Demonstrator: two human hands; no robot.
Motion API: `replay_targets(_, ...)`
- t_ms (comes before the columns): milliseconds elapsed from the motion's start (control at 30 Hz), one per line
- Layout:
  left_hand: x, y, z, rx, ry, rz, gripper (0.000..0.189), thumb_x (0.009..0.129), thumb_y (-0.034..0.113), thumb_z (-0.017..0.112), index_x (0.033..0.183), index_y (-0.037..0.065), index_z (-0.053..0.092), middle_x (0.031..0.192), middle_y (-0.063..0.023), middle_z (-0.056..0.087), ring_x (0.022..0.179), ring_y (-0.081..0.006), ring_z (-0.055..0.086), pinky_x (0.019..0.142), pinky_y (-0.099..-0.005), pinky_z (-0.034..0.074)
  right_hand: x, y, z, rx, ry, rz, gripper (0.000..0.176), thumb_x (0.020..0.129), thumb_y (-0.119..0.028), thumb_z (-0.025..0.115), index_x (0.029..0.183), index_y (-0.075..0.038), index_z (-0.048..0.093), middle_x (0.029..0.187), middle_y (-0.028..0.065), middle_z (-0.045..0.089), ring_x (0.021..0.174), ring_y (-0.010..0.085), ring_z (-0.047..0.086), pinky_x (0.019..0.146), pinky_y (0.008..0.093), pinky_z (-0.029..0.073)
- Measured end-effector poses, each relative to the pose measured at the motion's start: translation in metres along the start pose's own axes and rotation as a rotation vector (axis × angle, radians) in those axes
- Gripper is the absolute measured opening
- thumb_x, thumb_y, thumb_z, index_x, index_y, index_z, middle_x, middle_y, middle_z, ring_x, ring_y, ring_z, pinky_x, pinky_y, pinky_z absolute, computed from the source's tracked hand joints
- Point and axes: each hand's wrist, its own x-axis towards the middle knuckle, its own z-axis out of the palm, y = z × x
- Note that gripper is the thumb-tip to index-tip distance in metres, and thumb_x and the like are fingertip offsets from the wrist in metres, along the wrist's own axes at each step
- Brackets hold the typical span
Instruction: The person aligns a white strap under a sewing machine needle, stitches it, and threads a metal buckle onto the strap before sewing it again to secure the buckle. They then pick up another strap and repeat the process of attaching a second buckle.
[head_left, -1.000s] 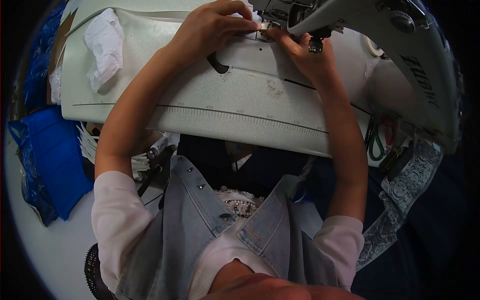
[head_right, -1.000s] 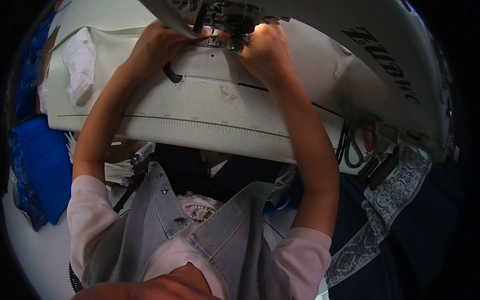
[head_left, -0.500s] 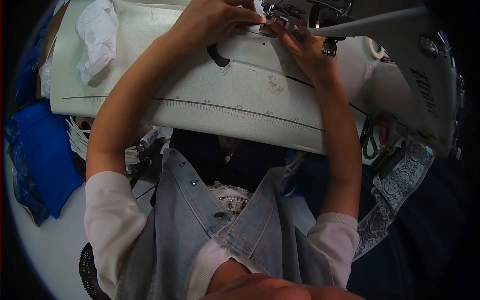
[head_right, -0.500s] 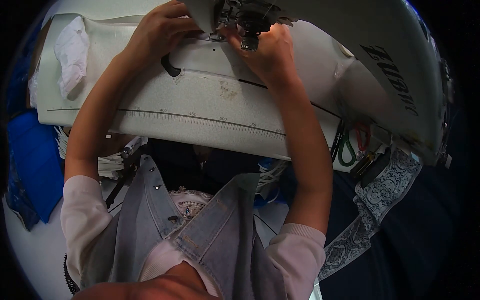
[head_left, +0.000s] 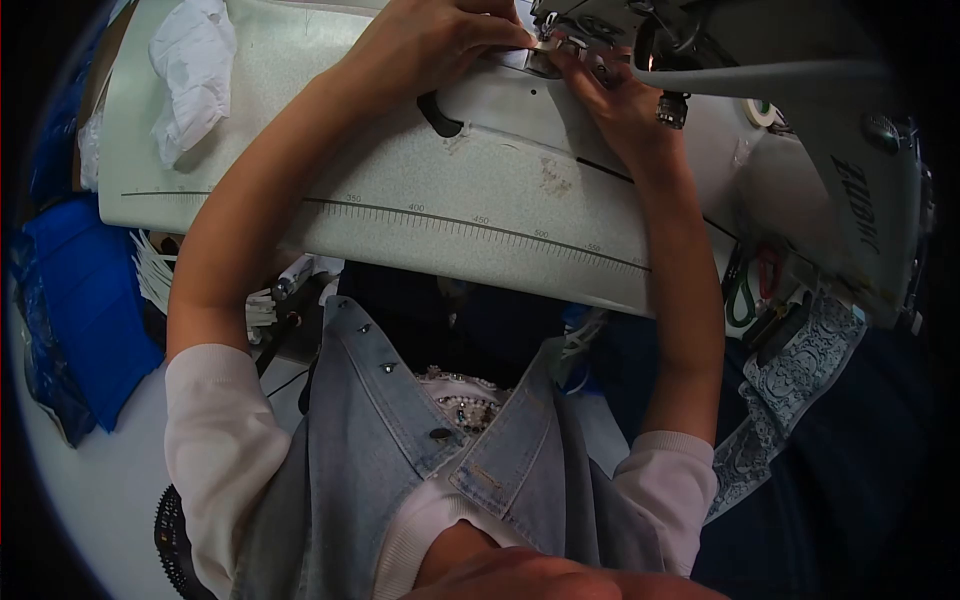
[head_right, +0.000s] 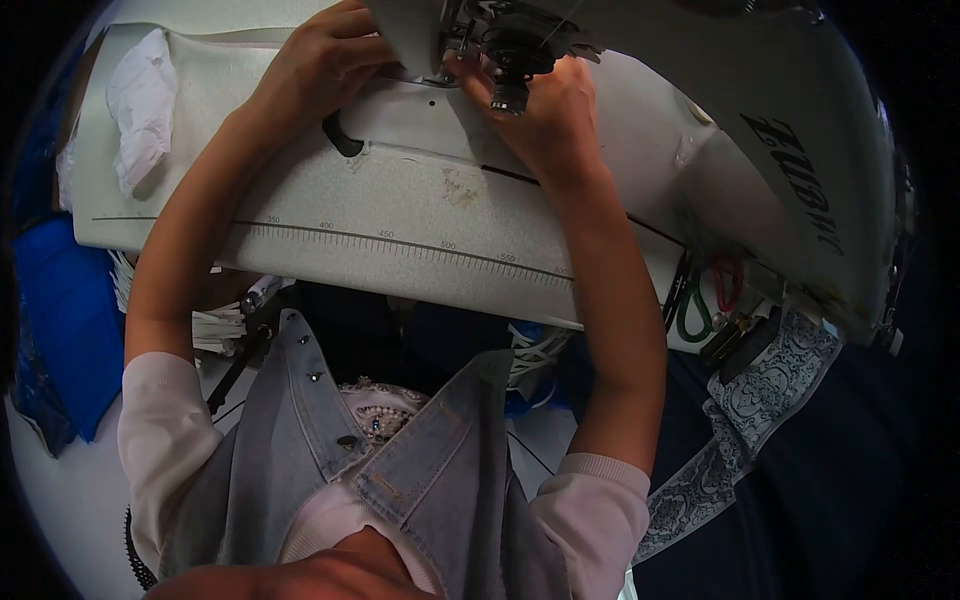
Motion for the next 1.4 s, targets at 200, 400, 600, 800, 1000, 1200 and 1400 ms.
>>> replay_targets(200, 0.000, -0.001, 0.002, 0.013, 0.014, 0.010, 0.025, 0.068, 0.001, 0.070, 0.091, 0.011, 0.069, 0.088, -0.0095, 0.063, 0.079, -0.0275, 0.061, 0.070, -0.0351, 0.051, 0.001, -0.004, -0.002, -0.023, 0.001, 0.062, 0.018, 0.084, -0.005, 0.065, 0.101, -0.003, 0.063, 0.099, 0.0054, 0.067, 0.092, 0.0131, 0.064, 0.075, 0.0249, 0.053)
replay_targets(400, -0.001, -0.006, 0.003, 0.037, 0.055, 0.024, 0.023, 0.067, 0.001, 0.070, 0.088, 0.009, 0.069, 0.087, -0.0100, 0.063, 0.078, -0.0279, 0.061, 0.070, -0.0355, 0.050, -0.006, -0.003, -0.006, -0.137, -0.049, 0.015, 0.019, 0.088, -0.012, 0.061, 0.105, -0.005, 0.064, 0.098, 0.0059, 0.067, 0.091, 0.0122, 0.064, 0.074, 0.0237, 0.051)
replay_targets(600, -0.005, -0.011, 0.014, -0.002, -0.110, -0.187, 0.013, 0.070, 0.008, 0.071, 0.082, 0.005, 0.068, 0.075, -0.0113, 0.063, 0.069, -0.0277, 0.061, 0.063, -0.0362, 0.049, -0.009, 0.001, -0.004, -0.529, -0.011, -0.129, 0.019, 0.086, -0.011, 0.063, 0.103, -0.005, 0.066, 0.099, 0.0064, 0.068, 0.089, 0.0132, 0.064, 0.073, 0.0234, 0.051)
replay_targets(800, 0.007, 0.004, 0.011, -0.149, 0.105, -0.121, 0.014, 0.070, 0.007, 0.071, 0.083, 0.005, 0.069, 0.078, -0.0064, 0.063, 0.071, -0.0248, 0.058, 0.067, -0.0349, 0.050, 0.004, -0.013, -0.002, -0.043, 0.069, -0.042, 0.015, 0.083, -0.006, 0.066, 0.097, -0.001, 0.068, 0.093, 0.0076, 0.069, 0.085, 0.0138, 0.065, 0.072, 0.0245, 0.051)
replay_targets(1000, 0.005, 0.003, 0.013, -0.170, 0.153, -0.111, 0.017, 0.067, 0.005, 0.071, 0.084, 0.007, 0.068, 0.087, -0.0004, 0.064, 0.085, -0.0208, 0.055, 0.075, -0.0309, 0.051, 0.006, -0.040, -0.003, 0.141, 0.068, 0.063, 0.015, 0.083, -0.004, 0.065, 0.097, 0.001, 0.067, 0.092, 0.0077, 0.069, 0.085, 0.0140, 0.065, 0.074, 0.0251, 0.051)
replay_targets(1200, 0.006, 0.003, 0.012, -0.155, 0.141, -0.113, 0.016, 0.068, 0.005, 0.071, 0.084, 0.008, 0.068, 0.088, -0.0008, 0.064, 0.086, -0.0203, 0.054, 0.077, -0.0298, 0.050, -0.006, -0.033, -0.006, -0.058, 0.059, 0.123, 0.015, 0.084, -0.003, 0.064, 0.098, 0.000, 0.068, 0.092, 0.0065, 0.069, 0.085, 0.0144, 0.065, 0.075, 0.0261, 0.051)
replay_targets(1400, 0.010, 0.004, 0.007, -0.164, 0.100, -0.142, 0.015, 0.070, 0.007, 0.071, 0.085, 0.008, 0.068, 0.090, -0.0005, 0.064, 0.087, -0.0201, 0.054, 0.077, -0.0298, 0.050, -0.003, -0.022, -0.008, 0.368, 0.046, 0.276, 0.015, 0.085, -0.001, 0.062, 0.099, -0.002, 0.068, 0.091, 0.0055, 0.069, 0.084, 0.0133, 0.064, 0.073, 0.0260, 0.050)
